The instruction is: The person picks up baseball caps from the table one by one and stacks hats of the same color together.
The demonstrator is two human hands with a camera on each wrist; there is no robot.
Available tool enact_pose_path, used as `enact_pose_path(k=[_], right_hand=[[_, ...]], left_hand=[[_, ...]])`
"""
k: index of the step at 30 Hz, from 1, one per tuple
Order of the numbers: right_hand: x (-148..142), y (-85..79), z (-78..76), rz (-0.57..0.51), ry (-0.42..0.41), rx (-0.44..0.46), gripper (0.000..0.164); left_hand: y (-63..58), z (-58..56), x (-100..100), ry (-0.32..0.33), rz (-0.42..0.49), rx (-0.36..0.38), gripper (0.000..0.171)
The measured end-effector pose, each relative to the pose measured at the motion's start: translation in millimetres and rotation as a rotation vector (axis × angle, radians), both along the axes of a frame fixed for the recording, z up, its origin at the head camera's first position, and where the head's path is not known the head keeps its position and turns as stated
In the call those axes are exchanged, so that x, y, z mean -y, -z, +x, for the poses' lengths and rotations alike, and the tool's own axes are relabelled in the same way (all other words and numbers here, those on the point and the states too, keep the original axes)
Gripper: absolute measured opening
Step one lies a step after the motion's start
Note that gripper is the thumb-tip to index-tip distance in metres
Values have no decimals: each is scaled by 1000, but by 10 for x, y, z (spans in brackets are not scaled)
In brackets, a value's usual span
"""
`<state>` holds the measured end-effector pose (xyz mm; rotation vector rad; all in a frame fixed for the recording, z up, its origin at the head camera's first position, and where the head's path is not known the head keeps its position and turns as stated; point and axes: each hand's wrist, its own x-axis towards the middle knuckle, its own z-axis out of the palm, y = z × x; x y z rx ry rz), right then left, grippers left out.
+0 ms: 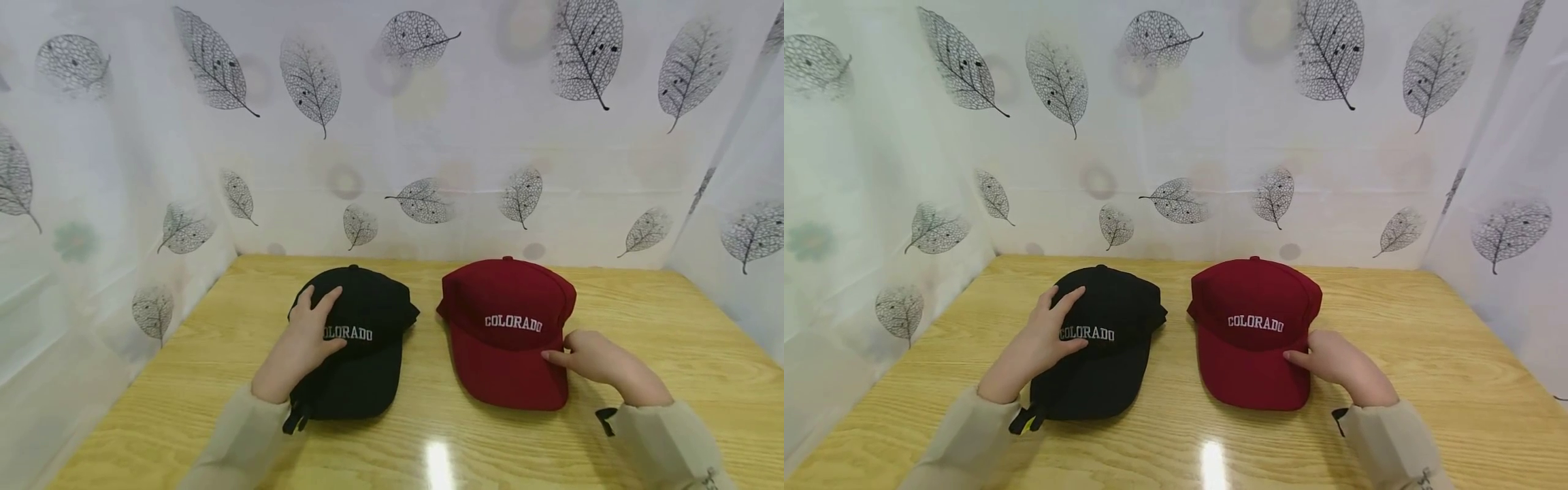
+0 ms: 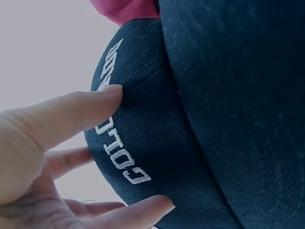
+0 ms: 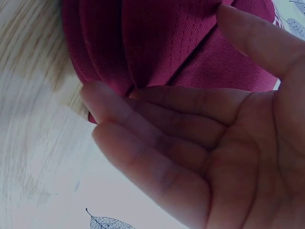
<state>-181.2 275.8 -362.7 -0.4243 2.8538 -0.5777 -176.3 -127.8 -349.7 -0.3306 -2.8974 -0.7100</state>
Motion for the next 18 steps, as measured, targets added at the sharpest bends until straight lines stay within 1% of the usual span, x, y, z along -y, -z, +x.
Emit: enact_pose_path(k=[12,15,18], right_hand=[[-4,7,-16,-6,9,20,30],[2,10,-21,-14,7,19,29],[-12,-11,-16,-10,10,-8,33]], left_hand=[[10,-239,-10,-14,22,22,73],[10,-265,-3,-13,23,27,74],[13,-266,2,-11,11,30,74]])
